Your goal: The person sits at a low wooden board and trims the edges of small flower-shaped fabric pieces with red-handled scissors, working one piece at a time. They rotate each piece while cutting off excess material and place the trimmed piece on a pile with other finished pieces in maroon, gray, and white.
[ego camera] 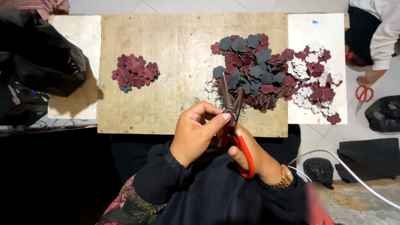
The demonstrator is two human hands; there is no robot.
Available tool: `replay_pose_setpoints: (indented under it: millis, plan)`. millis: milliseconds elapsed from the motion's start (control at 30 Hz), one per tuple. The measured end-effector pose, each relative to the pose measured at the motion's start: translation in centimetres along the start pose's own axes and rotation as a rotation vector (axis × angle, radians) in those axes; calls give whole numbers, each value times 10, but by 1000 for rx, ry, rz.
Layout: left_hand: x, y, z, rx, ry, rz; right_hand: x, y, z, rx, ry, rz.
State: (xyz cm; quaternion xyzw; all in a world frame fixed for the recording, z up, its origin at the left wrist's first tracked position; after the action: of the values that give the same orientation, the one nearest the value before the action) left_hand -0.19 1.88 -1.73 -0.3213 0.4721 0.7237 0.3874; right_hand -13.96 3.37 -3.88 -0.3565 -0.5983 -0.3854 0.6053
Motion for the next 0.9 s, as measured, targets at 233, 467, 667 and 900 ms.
replay_pose_setpoints:
  millis: [233,467,667,900]
  plan:
    - [-5,0,1,-2,10,-34,3,-1,2,42,-1,-47]
    - [-4,4,0,14,-15,36,0,-4,-1,-20,9,-36]
    - [-2,4,-3,25,9,28,-3,-4,0,-65,51,-52]
    - [-2,0,-7,-18,109,-70,-6,-4,0,-88,110,-81]
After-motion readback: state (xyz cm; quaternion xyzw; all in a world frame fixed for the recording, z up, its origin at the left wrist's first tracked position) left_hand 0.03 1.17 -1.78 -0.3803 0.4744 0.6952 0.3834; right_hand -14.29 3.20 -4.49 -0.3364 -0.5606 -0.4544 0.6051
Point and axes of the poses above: each hand's wrist, its own z-axis away from the middle knuckle, its own y-axis out of the palm, x = y × z, the point moved 6 cm from there along -z, towards the middle knuckle, and after that the axes turned 14 degrees about -x, right-handed, at the moved point
